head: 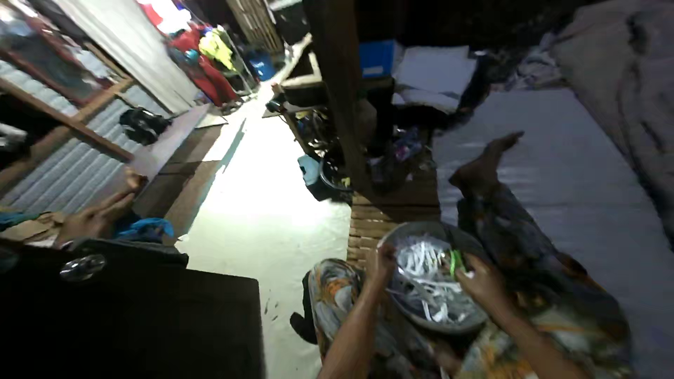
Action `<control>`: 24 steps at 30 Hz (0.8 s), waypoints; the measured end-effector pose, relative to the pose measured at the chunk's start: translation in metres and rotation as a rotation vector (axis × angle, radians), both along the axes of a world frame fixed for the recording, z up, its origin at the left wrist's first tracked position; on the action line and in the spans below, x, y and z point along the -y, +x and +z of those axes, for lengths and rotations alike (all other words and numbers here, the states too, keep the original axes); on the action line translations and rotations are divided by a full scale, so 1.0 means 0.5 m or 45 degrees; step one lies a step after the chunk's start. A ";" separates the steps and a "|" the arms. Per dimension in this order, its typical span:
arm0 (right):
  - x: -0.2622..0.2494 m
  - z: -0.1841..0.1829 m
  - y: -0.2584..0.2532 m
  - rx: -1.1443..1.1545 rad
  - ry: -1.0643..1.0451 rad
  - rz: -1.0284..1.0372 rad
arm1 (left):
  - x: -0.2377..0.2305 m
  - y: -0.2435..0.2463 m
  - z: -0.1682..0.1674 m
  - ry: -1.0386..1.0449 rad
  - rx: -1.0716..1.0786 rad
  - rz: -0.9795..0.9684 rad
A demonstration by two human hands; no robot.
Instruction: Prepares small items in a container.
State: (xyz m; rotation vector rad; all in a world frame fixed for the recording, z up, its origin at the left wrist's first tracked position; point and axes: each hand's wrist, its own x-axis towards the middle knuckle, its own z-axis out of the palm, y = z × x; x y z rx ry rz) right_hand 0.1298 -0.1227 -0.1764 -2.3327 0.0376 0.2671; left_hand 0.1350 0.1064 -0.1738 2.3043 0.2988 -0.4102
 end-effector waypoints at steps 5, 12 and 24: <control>0.000 0.014 0.021 -0.133 0.036 -0.105 | 0.019 -0.030 -0.015 0.309 0.426 0.077; 0.003 0.006 0.050 -0.160 0.101 -0.163 | 0.021 -0.017 0.016 0.134 0.493 -0.221; -0.019 0.016 0.057 -0.262 0.000 -0.080 | -0.127 0.265 -0.086 0.228 0.010 -0.105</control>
